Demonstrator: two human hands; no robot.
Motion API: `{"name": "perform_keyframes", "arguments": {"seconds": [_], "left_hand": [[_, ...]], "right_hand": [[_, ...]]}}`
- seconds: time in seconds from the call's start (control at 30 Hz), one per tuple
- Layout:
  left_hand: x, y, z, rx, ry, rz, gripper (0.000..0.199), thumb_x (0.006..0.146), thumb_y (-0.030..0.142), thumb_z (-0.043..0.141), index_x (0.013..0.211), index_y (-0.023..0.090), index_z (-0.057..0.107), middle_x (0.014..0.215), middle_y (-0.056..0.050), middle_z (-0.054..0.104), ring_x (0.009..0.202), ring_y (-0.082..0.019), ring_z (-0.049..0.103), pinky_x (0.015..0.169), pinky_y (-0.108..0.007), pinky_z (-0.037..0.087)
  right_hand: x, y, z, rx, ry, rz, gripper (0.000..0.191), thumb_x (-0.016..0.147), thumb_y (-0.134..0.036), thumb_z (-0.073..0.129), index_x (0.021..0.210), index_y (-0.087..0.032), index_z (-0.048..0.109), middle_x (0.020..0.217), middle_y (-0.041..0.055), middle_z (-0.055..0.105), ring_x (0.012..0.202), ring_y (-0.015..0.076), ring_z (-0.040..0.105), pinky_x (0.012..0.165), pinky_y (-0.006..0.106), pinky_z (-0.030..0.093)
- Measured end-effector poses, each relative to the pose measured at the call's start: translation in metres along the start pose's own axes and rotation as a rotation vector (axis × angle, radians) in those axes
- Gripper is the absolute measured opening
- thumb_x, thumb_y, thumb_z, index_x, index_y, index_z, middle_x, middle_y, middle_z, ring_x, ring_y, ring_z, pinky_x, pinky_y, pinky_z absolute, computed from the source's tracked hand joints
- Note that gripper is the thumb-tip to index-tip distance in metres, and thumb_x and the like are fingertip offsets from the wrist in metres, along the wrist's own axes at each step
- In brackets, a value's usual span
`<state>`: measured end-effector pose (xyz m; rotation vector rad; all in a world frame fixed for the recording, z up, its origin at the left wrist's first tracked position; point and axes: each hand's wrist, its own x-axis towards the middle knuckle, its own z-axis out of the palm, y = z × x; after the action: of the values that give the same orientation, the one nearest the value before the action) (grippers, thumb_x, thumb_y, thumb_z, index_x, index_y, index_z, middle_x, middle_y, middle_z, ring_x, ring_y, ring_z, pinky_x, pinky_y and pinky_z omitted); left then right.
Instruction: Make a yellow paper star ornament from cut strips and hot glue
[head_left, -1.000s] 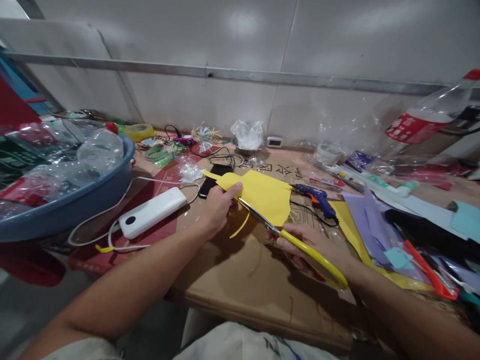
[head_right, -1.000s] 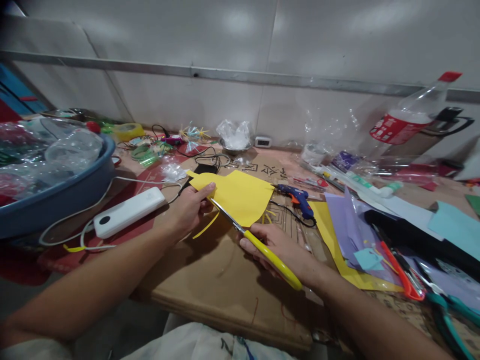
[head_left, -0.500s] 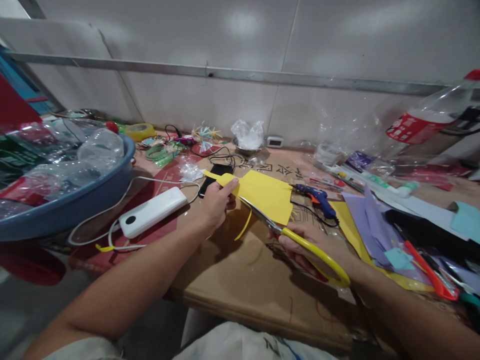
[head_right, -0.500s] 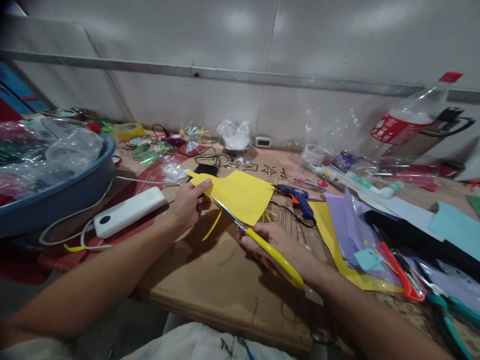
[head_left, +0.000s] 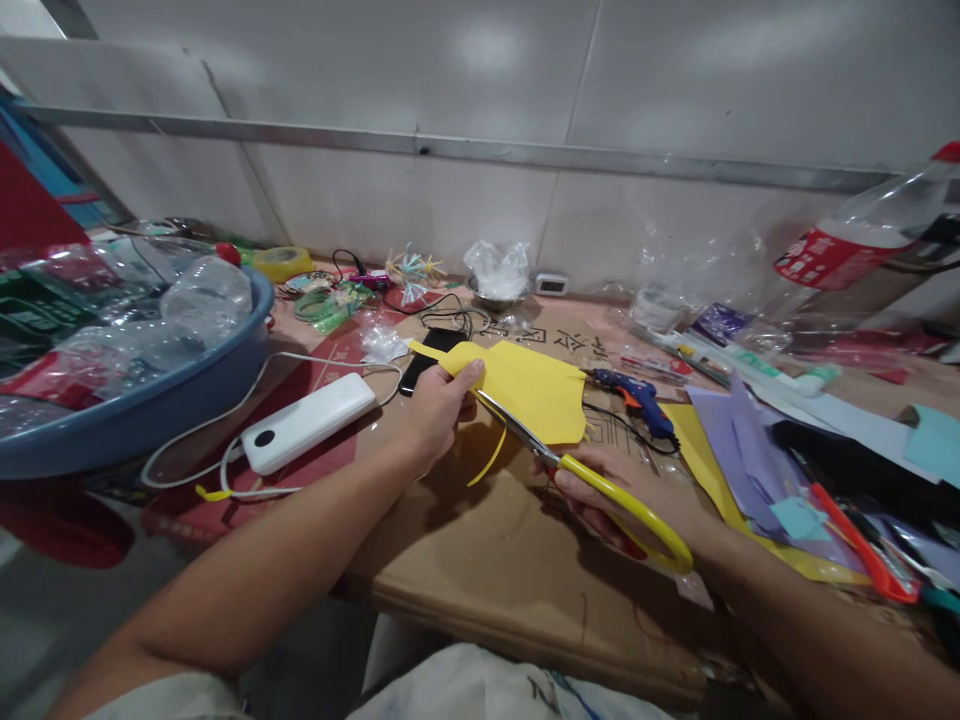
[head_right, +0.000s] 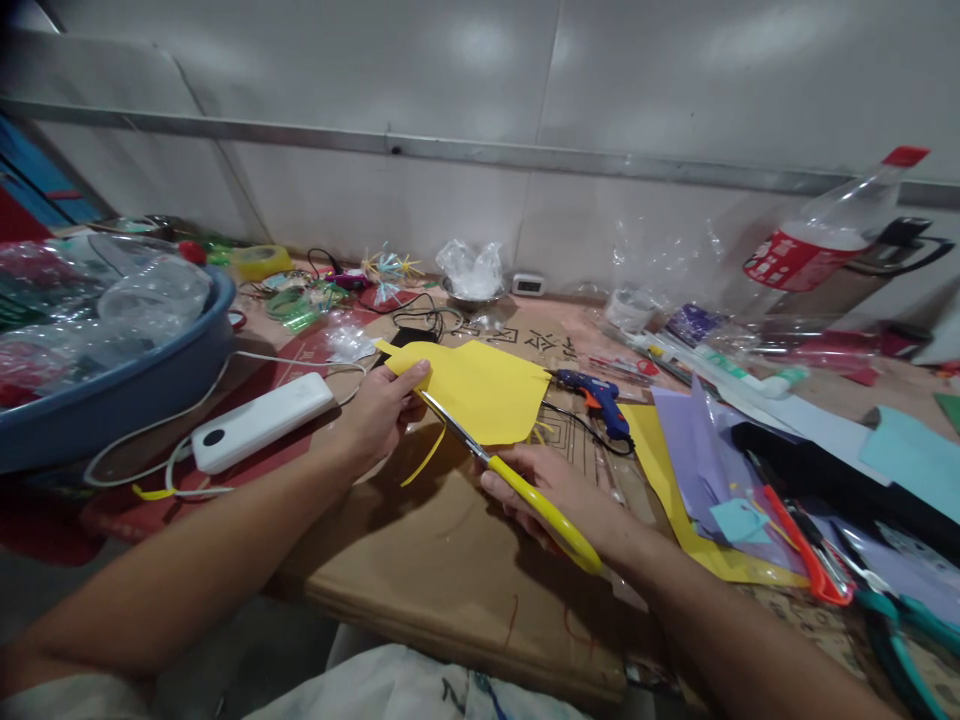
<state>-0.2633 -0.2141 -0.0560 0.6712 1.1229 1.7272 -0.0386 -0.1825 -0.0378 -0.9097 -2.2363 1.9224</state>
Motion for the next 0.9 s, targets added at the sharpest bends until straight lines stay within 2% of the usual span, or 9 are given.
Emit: {"name": "perform_keyframes", "arguments": {"seconds": [0.23, 0.5, 0.73, 0.9], "left_hand": [[-0.001, -0.001, 0.0, 0.03, 0.014, 0.009, 0.038, 0.065, 0.039, 0.081, 0.082, 0.013, 0.059, 0.067, 0.003, 0.052, 0.046, -0.002, 0.034, 0.044, -0.017, 0.027], [-0.002, 0.0, 0.001, 0.026, 0.015, -0.004, 0.04, 0.063, 0.04, 0.082, 0.083, 0.013, 0.059, 0.068, 0.003, 0.054, 0.046, -0.002, 0.037, 0.043, -0.017, 0.028], [-0.002, 0.0, 0.001, 0.002, 0.003, -0.014, 0.04, 0.062, 0.039, 0.083, 0.08, 0.014, 0.056, 0.065, 0.004, 0.051, 0.045, -0.002, 0.034, 0.042, -0.017, 0.027], [0.003, 0.002, -0.002, -0.059, 0.024, -0.002, 0.042, 0.062, 0.04, 0.083, 0.075, 0.016, 0.052, 0.06, 0.006, 0.048, 0.043, -0.001, 0.03, 0.041, -0.016, 0.021]], "right_hand": [[0.0, 0.0, 0.001, 0.008, -0.003, -0.03, 0.047, 0.088, -0.064, 0.056, 0.081, -0.018, 0.053, 0.056, -0.0069, 0.045, 0.038, 0.0035, 0.037, 0.034, 0.014, 0.032], [0.002, 0.01, -0.001, 0.039, 0.007, -0.01, 0.045, 0.088, -0.061, 0.059, 0.084, -0.017, 0.057, 0.057, -0.0066, 0.045, 0.04, 0.003, 0.037, 0.035, 0.013, 0.032], [0.001, 0.009, 0.001, 0.093, 0.011, -0.02, 0.044, 0.086, -0.06, 0.061, 0.087, -0.016, 0.059, 0.057, -0.0071, 0.043, 0.04, 0.0028, 0.035, 0.034, 0.013, 0.028], [0.001, 0.011, 0.0, 0.084, 0.029, 0.045, 0.047, 0.085, -0.063, 0.06, 0.084, -0.017, 0.057, 0.056, -0.0067, 0.044, 0.038, 0.0038, 0.036, 0.033, 0.015, 0.029]]}}
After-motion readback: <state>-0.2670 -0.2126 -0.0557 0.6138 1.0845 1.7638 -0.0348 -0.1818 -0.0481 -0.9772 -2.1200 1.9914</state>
